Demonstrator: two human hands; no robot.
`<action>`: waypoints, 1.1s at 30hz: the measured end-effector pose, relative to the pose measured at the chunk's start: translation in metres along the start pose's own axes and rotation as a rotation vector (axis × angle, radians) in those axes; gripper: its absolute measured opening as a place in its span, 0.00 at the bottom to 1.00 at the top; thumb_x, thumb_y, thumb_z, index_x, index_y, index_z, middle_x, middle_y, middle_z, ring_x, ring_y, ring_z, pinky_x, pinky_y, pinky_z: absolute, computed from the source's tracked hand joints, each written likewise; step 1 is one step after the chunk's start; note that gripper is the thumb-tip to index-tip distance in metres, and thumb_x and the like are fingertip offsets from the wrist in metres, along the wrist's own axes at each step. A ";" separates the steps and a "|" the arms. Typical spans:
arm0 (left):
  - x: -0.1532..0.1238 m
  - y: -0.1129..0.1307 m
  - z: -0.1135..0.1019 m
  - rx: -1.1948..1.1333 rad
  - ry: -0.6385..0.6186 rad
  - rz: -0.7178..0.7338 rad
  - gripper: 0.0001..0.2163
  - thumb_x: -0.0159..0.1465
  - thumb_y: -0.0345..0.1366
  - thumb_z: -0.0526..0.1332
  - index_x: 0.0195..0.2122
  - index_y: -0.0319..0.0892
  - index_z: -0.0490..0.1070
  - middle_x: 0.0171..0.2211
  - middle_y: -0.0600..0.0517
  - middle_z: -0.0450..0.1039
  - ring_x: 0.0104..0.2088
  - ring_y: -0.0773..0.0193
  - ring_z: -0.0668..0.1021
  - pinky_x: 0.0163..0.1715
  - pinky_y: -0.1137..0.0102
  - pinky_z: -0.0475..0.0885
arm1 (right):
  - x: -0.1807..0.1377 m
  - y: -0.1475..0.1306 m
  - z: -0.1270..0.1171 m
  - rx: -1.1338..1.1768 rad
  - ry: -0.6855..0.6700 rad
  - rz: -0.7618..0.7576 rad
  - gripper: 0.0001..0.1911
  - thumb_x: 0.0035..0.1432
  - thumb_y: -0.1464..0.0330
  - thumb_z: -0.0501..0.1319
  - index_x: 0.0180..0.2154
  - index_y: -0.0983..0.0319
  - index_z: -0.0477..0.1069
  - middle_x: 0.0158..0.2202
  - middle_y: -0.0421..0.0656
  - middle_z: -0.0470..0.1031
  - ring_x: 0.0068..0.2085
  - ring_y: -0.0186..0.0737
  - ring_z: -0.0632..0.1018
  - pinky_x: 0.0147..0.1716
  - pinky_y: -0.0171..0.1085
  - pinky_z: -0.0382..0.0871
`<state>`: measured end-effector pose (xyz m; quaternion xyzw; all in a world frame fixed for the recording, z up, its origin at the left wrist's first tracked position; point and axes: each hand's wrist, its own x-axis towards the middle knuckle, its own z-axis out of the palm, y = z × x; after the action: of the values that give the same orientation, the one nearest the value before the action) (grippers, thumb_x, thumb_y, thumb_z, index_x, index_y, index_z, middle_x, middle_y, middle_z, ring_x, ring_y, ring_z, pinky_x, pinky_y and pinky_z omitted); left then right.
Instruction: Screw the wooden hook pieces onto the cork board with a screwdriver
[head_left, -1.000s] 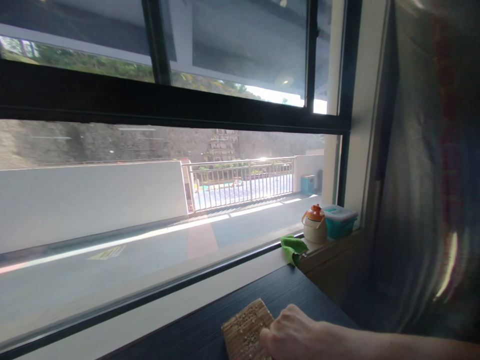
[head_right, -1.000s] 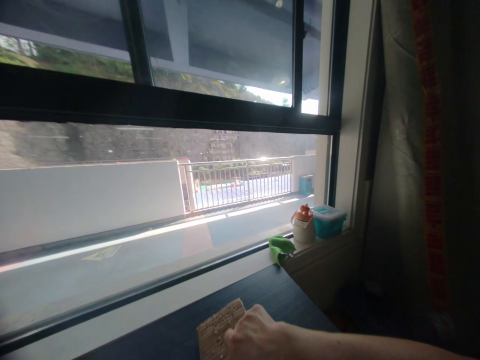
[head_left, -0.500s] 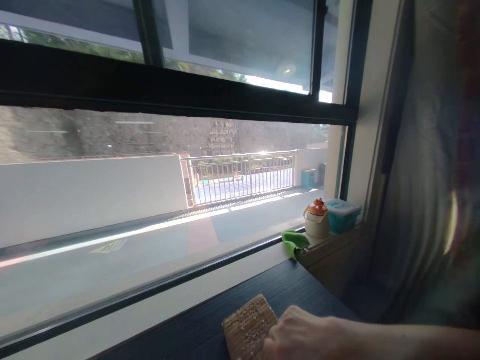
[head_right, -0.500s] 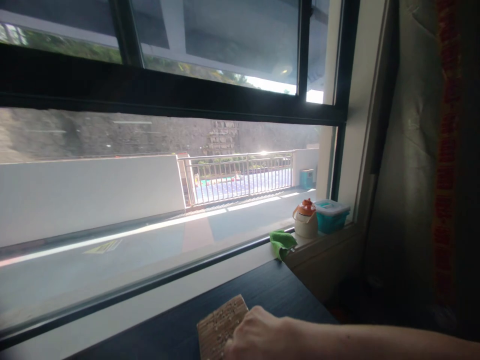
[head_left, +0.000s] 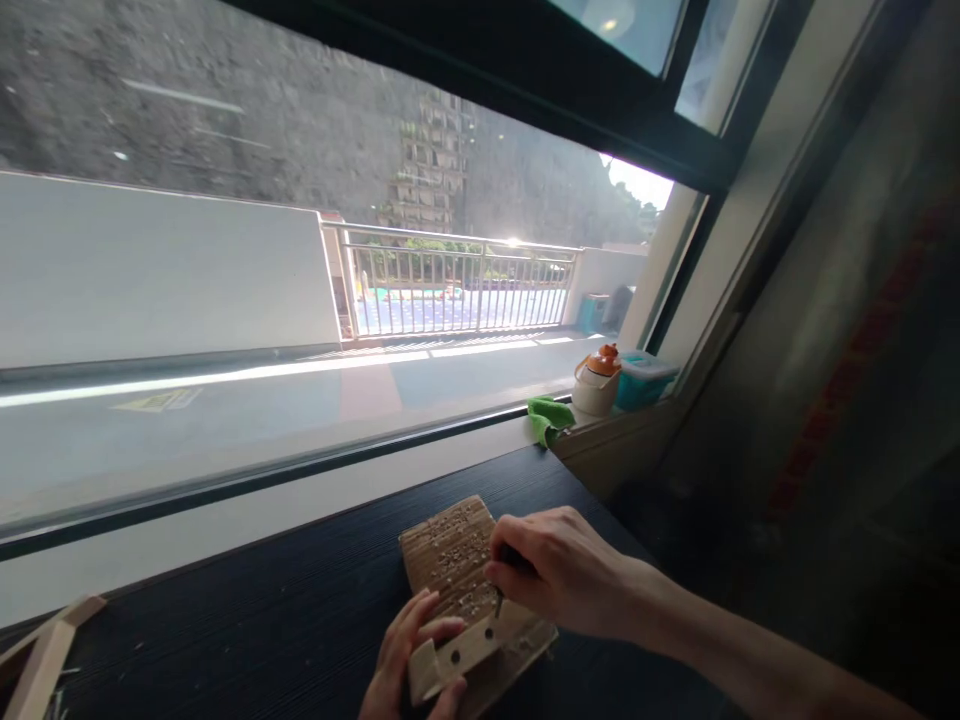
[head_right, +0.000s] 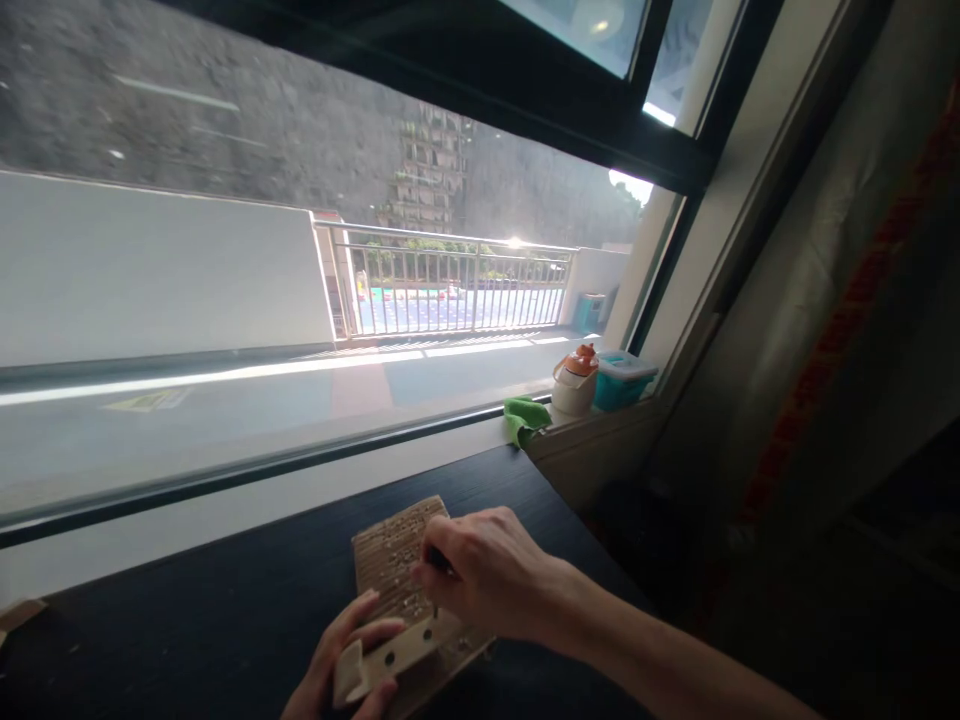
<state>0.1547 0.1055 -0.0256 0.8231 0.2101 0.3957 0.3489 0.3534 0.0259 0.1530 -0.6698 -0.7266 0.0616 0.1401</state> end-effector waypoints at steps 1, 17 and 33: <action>0.000 0.001 0.000 0.010 0.002 -0.001 0.27 0.57 0.31 0.62 0.57 0.46 0.56 0.47 0.48 0.75 0.48 0.60 0.76 0.52 0.68 0.69 | -0.001 0.000 0.004 0.005 0.024 0.010 0.11 0.60 0.62 0.52 0.33 0.61 0.68 0.25 0.38 0.72 0.26 0.31 0.70 0.28 0.31 0.55; 0.002 0.000 0.001 0.176 0.035 0.106 0.19 0.56 0.31 0.62 0.50 0.43 0.67 0.47 0.48 0.75 0.55 0.56 0.70 0.52 0.66 0.70 | -0.002 -0.006 0.017 0.005 0.031 0.003 0.07 0.58 0.65 0.53 0.33 0.61 0.66 0.29 0.39 0.74 0.30 0.33 0.72 0.30 0.31 0.56; 0.005 0.000 0.000 0.122 0.041 0.082 0.17 0.55 0.32 0.63 0.47 0.45 0.71 0.47 0.49 0.76 0.54 0.57 0.71 0.51 0.67 0.70 | 0.008 0.013 0.045 0.127 0.217 0.058 0.08 0.59 0.67 0.49 0.33 0.61 0.64 0.27 0.40 0.73 0.28 0.34 0.73 0.30 0.31 0.58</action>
<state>0.1579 0.1080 -0.0231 0.8424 0.2071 0.4130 0.2772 0.3524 0.0390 0.1076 -0.6831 -0.6821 0.0388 0.2582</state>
